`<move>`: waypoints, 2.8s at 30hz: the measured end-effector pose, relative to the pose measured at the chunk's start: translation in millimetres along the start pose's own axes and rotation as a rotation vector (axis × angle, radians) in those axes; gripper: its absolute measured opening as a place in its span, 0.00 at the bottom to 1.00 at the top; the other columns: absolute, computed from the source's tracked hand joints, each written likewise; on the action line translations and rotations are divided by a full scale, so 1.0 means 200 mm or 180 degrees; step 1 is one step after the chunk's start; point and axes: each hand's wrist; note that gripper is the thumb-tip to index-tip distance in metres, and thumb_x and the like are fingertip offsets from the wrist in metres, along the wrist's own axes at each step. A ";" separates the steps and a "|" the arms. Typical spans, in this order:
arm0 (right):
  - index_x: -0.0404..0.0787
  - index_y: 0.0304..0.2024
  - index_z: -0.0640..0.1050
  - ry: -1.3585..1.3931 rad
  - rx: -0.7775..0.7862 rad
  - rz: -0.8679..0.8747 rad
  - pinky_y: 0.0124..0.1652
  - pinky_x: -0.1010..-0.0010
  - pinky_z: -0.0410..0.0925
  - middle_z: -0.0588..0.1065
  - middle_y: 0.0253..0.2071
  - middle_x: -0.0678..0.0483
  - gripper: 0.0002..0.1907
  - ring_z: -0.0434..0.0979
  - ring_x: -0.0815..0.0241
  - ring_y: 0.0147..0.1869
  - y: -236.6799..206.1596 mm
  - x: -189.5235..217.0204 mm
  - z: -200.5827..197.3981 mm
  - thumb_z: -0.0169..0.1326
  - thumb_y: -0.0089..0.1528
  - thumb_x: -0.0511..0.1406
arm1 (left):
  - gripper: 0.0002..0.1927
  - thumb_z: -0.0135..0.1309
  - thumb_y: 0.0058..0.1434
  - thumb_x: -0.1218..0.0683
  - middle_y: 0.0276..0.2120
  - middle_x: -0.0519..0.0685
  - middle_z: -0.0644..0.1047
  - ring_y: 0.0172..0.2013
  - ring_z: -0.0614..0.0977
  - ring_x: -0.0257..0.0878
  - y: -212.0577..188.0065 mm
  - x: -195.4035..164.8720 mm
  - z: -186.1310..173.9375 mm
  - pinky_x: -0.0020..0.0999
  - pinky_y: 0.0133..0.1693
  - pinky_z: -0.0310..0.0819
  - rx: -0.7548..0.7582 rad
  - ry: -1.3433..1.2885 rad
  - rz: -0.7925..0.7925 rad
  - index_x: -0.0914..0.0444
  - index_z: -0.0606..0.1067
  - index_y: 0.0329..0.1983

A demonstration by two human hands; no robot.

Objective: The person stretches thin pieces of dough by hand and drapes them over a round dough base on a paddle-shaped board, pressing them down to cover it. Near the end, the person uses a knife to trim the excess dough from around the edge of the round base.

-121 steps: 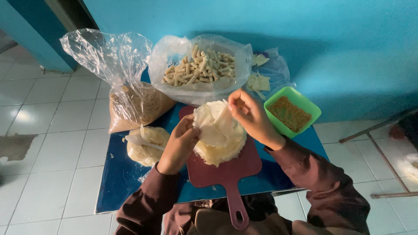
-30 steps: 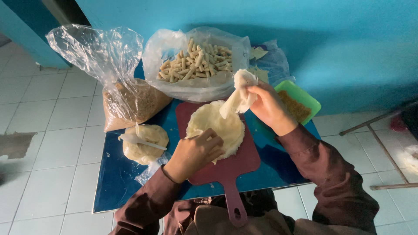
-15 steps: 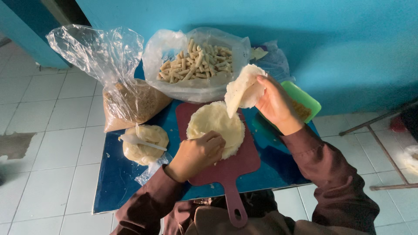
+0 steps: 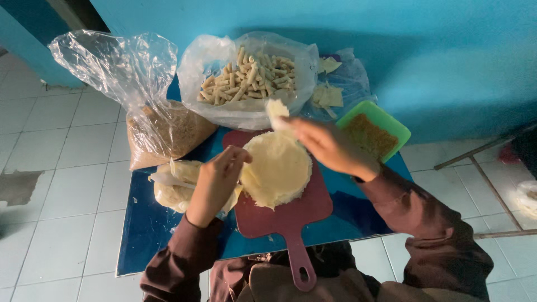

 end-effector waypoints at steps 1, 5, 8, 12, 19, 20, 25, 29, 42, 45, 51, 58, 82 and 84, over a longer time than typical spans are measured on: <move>0.46 0.67 0.71 -0.0520 0.0093 -0.0722 0.63 0.58 0.69 0.73 0.67 0.48 0.23 0.73 0.51 0.69 -0.01 0.04 0.09 0.49 0.69 0.32 | 0.10 0.48 0.70 0.53 0.37 0.46 0.84 0.30 0.86 0.38 0.00 0.02 -0.03 0.32 0.32 0.80 0.0086 -0.0244 -0.0283 0.60 0.78 0.46; 0.44 0.65 0.72 -0.1829 0.0403 -0.1584 0.63 0.42 0.60 0.72 0.64 0.42 0.34 0.66 0.37 0.71 -0.12 0.16 0.28 0.57 0.53 0.31 | 0.13 0.47 0.69 0.51 0.34 0.45 0.85 0.30 0.86 0.38 0.01 0.07 -0.02 0.33 0.34 0.78 0.0385 -0.0100 -0.0543 0.59 0.78 0.49; 0.45 0.66 0.71 -0.1789 0.0537 -0.1386 0.64 0.41 0.58 0.70 0.65 0.44 0.36 0.65 0.37 0.71 -0.14 0.15 0.27 0.57 0.53 0.31 | 0.14 0.56 0.64 0.46 0.28 0.49 0.83 0.27 0.85 0.42 0.00 0.06 0.04 0.36 0.32 0.78 0.0226 0.0321 -0.0803 0.59 0.78 0.47; 0.48 0.68 0.69 -0.1994 0.0389 -0.1387 0.66 0.44 0.61 0.69 0.68 0.49 0.35 0.67 0.42 0.72 -0.17 0.13 0.26 0.56 0.57 0.31 | 0.17 0.58 0.62 0.45 0.29 0.49 0.83 0.30 0.85 0.47 -0.01 0.05 0.06 0.41 0.31 0.76 0.0130 0.0670 -0.0628 0.57 0.74 0.49; 0.48 0.68 0.69 -0.2138 0.0410 -0.1307 0.62 0.43 0.63 0.68 0.68 0.49 0.33 0.67 0.41 0.71 -0.23 0.15 0.30 0.56 0.58 0.33 | 0.21 0.60 0.61 0.45 0.29 0.47 0.83 0.31 0.85 0.50 -0.01 0.06 0.08 0.46 0.31 0.76 -0.0032 0.1041 -0.0779 0.55 0.67 0.53; 0.48 0.68 0.69 -0.2135 0.0423 -0.1297 0.62 0.43 0.62 0.68 0.68 0.49 0.34 0.66 0.40 0.71 -0.23 0.15 0.30 0.56 0.58 0.33 | 0.21 0.60 0.61 0.46 0.30 0.46 0.83 0.32 0.85 0.50 -0.01 0.07 0.08 0.46 0.31 0.76 -0.0037 0.1033 -0.0748 0.54 0.67 0.52; 0.47 0.68 0.69 -0.1958 0.0402 -0.1188 0.63 0.41 0.61 0.67 0.69 0.47 0.32 0.64 0.41 0.71 -0.21 0.18 0.31 0.58 0.60 0.37 | 0.19 0.59 0.61 0.49 0.31 0.47 0.83 0.33 0.85 0.49 -0.03 0.08 0.08 0.46 0.31 0.76 -0.0132 0.0878 -0.0689 0.56 0.67 0.51; 0.45 0.66 0.68 -0.1698 0.0636 -0.1197 0.61 0.39 0.57 0.65 0.68 0.44 0.38 0.61 0.37 0.71 -0.19 0.22 0.26 0.61 0.55 0.44 | 0.17 0.61 0.61 0.51 0.31 0.48 0.82 0.32 0.84 0.48 -0.02 0.06 0.04 0.43 0.31 0.75 -0.0256 0.0793 -0.0565 0.58 0.70 0.50; 0.37 0.58 0.74 0.2642 0.1244 0.0825 0.56 0.72 0.68 0.73 0.52 0.55 0.16 0.72 0.70 0.56 -0.01 0.22 0.22 0.55 0.69 0.35 | 0.14 0.50 0.73 0.58 0.53 0.47 0.74 0.54 0.75 0.31 -0.01 -0.15 -0.14 0.27 0.56 0.71 0.1203 -0.1979 0.0134 0.66 0.69 0.58; 0.37 0.51 0.74 0.2165 0.0813 0.0591 0.50 0.75 0.67 0.72 0.46 0.59 0.10 0.71 0.73 0.50 -0.05 0.21 0.14 0.54 0.70 0.35 | 0.19 0.56 0.65 0.54 0.44 0.44 0.72 0.43 0.73 0.30 0.05 -0.13 -0.14 0.28 0.43 0.70 0.1295 -0.1398 -0.0384 0.65 0.71 0.58; 0.39 0.49 0.72 0.0880 -0.0084 0.0097 0.44 0.81 0.69 0.72 0.44 0.62 0.05 0.71 0.75 0.47 -0.03 0.22 0.04 0.50 0.72 0.33 | 0.20 0.59 0.66 0.49 0.30 0.38 0.75 0.32 0.71 0.24 0.11 -0.07 -0.06 0.26 0.32 0.68 0.1342 -0.0910 -0.0590 0.65 0.76 0.56; 0.37 0.48 0.72 0.0769 -0.0597 -0.0135 0.41 0.76 0.65 0.71 0.41 0.57 0.04 0.71 0.70 0.46 0.03 0.12 0.05 0.51 0.72 0.32 | 0.19 0.54 0.69 0.49 0.22 0.54 0.69 0.22 0.67 0.31 0.13 -0.01 0.00 0.31 0.24 0.63 0.0642 -0.0350 -0.0578 0.60 0.74 0.61; 0.38 0.52 0.75 -0.0618 -0.0415 0.0104 0.42 0.61 0.69 0.74 0.44 0.47 0.17 0.77 0.48 0.46 0.06 -0.02 0.09 0.60 0.60 0.29 | 0.20 0.54 0.63 0.49 0.45 0.52 0.76 0.40 0.82 0.50 0.12 0.10 0.22 0.46 0.29 0.77 -0.0444 0.2177 0.0039 0.62 0.71 0.55; 0.38 0.53 0.74 -0.0973 -0.0591 -0.0252 0.45 0.60 0.70 0.74 0.49 0.47 0.19 0.76 0.46 0.52 0.02 0.02 0.08 0.59 0.60 0.28 | 0.21 0.54 0.64 0.51 0.49 0.53 0.75 0.48 0.79 0.49 0.10 0.08 0.22 0.46 0.39 0.77 -0.0591 0.2348 0.0367 0.63 0.71 0.58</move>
Point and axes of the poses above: each hand's wrist, its own y-axis towards the middle knuckle, its own z-axis out of the palm, x = y × z
